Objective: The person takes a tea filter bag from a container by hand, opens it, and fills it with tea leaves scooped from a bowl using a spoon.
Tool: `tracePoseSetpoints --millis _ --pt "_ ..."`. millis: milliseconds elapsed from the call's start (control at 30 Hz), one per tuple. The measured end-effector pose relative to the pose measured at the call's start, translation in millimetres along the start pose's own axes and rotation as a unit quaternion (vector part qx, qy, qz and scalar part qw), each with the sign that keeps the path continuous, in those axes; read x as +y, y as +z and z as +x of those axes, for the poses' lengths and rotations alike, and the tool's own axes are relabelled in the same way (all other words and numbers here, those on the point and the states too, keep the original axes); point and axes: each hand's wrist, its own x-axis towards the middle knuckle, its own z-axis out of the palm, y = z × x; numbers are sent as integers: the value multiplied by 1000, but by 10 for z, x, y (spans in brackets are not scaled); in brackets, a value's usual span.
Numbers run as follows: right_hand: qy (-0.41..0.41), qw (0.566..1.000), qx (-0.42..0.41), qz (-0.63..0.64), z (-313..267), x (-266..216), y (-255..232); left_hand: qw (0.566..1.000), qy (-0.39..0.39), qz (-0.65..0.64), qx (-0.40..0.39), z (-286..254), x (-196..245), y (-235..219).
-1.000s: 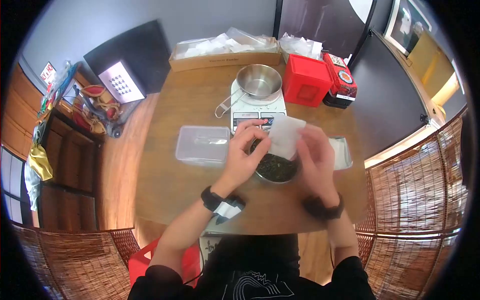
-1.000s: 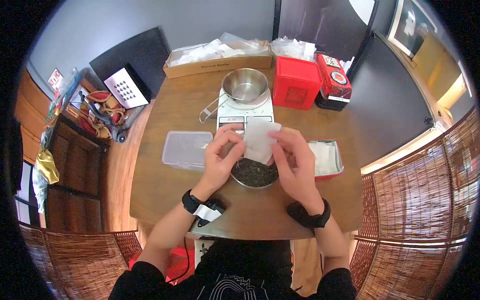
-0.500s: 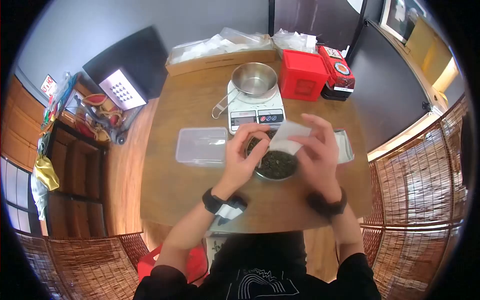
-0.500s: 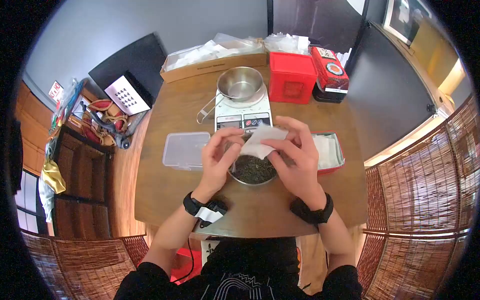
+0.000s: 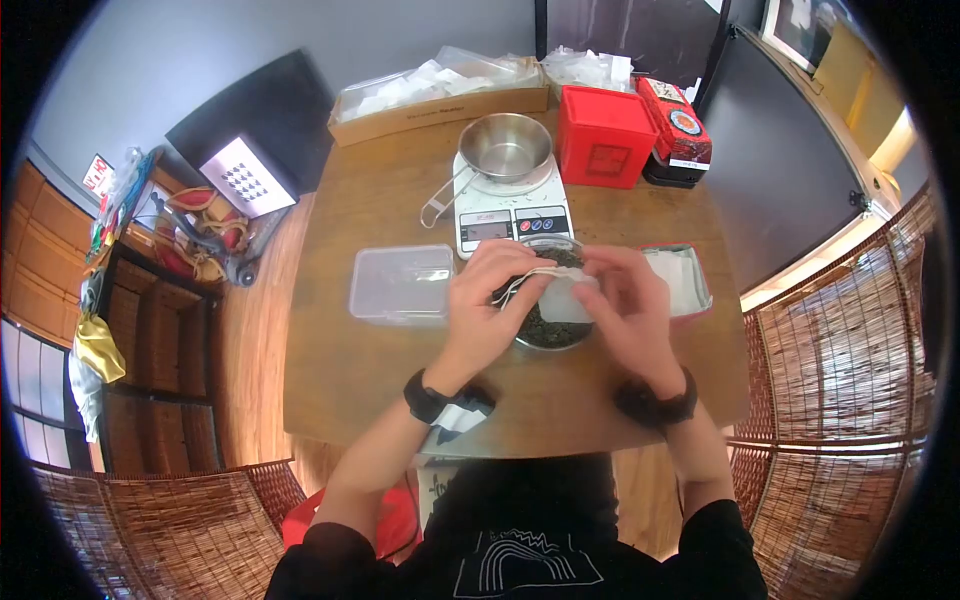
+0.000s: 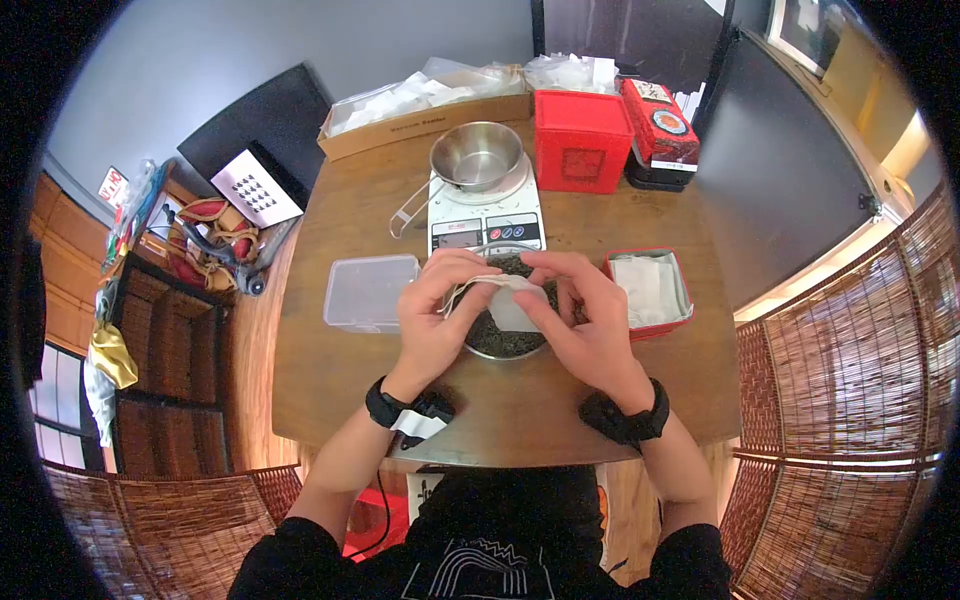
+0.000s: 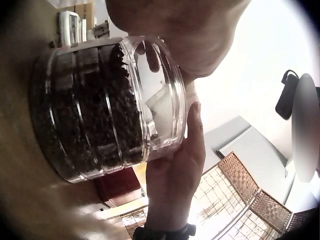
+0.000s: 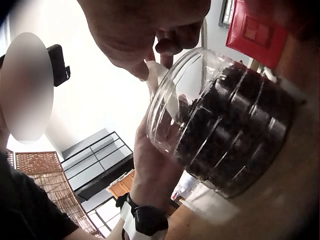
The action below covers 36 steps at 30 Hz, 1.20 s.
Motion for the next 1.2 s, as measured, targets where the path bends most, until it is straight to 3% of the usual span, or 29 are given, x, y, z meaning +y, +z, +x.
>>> tracePoseSetpoints --millis 100,233,333,400,500,600,733,833,900,1100,1200 --pt "-58 998 -14 -15 -10 171 -29 1000 12 27 2 9 20 3" --pt "-67 996 -39 -53 -14 129 -36 999 11 33 10 4 14 1" --pt "-38 999 -15 -22 -28 46 -25 999 20 24 5 4 28 -5" --pt "14 996 -85 -7 -29 25 -77 999 29 23 0 11 52 -16" --pt "49 993 -109 0 -12 30 -140 999 38 20 -7 7 46 -21" --pt "22 988 -151 -1 13 22 -154 999 40 21 -10 10 51 -15" --pt "-1 993 -121 -6 24 -28 -72 998 40 30 -22 11 53 -19" --pt "28 993 -112 2 36 32 -88 999 36 18 -4 -2 9 -14" --pt "-9 992 -123 7 39 87 -112 999 32 22 4 3 6 -11" --pt "51 992 -110 42 19 -14 -90 1000 4 10 8 -23 10 0" --pt "39 993 -109 13 3 85 -96 1000 5 1 15 -12 8 3"
